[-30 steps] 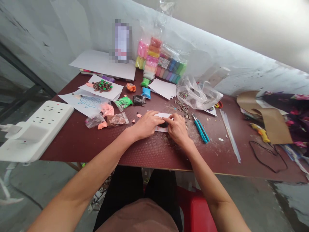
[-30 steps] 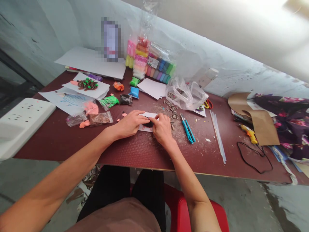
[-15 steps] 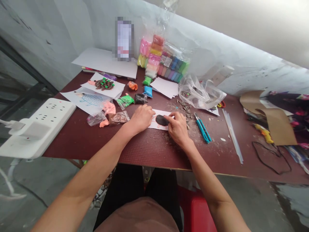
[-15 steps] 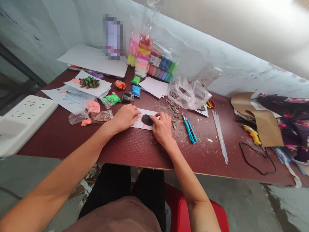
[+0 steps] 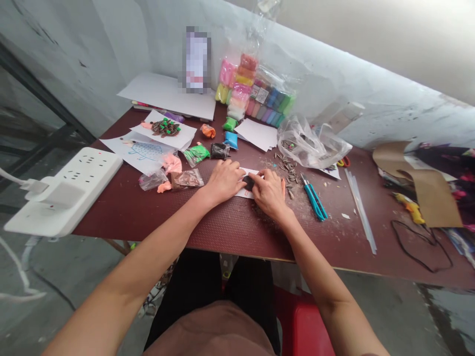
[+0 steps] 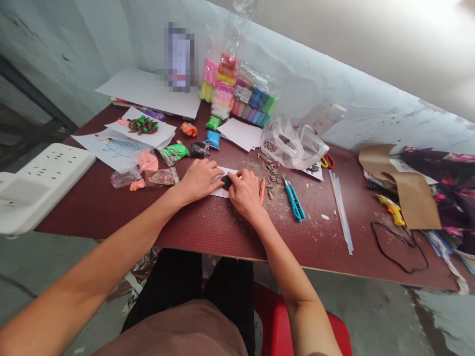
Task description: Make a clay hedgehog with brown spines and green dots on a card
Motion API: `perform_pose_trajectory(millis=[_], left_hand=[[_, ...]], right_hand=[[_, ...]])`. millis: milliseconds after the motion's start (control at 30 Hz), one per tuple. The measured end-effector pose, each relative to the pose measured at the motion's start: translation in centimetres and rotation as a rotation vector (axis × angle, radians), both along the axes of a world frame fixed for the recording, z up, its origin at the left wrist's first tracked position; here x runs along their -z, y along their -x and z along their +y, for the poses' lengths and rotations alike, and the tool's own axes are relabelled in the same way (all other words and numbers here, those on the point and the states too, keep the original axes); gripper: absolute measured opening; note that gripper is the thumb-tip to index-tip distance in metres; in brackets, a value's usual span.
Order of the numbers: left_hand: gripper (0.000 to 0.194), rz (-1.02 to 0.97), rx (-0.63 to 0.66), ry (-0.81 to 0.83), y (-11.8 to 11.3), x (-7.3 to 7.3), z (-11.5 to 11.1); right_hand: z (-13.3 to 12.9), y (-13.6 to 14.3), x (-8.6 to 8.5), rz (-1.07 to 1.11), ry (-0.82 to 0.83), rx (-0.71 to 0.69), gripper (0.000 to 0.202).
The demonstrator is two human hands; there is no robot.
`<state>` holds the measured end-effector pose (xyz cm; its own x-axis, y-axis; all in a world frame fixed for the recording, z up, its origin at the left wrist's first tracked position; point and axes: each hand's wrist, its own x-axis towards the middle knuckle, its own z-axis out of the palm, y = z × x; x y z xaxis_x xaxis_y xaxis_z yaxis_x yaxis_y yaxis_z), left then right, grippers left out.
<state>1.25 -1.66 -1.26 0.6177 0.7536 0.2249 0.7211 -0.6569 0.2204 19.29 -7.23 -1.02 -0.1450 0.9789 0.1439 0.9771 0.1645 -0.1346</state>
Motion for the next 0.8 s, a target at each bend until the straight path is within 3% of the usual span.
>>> perform_pose_trajectory(millis=[400, 800], left_hand=[[0.032, 0.040, 0.014, 0.132, 0.3, -1.0, 0.1], [0.048, 0.049, 0.028, 0.248, 0.6, -0.6, 1.2]], right_hand=[[-0.3, -0.3, 0.0, 0.069, -0.008, -0.014, 0.047], [-0.5, 0.1, 0.2, -0.008, -0.057, -0.080, 0.040]])
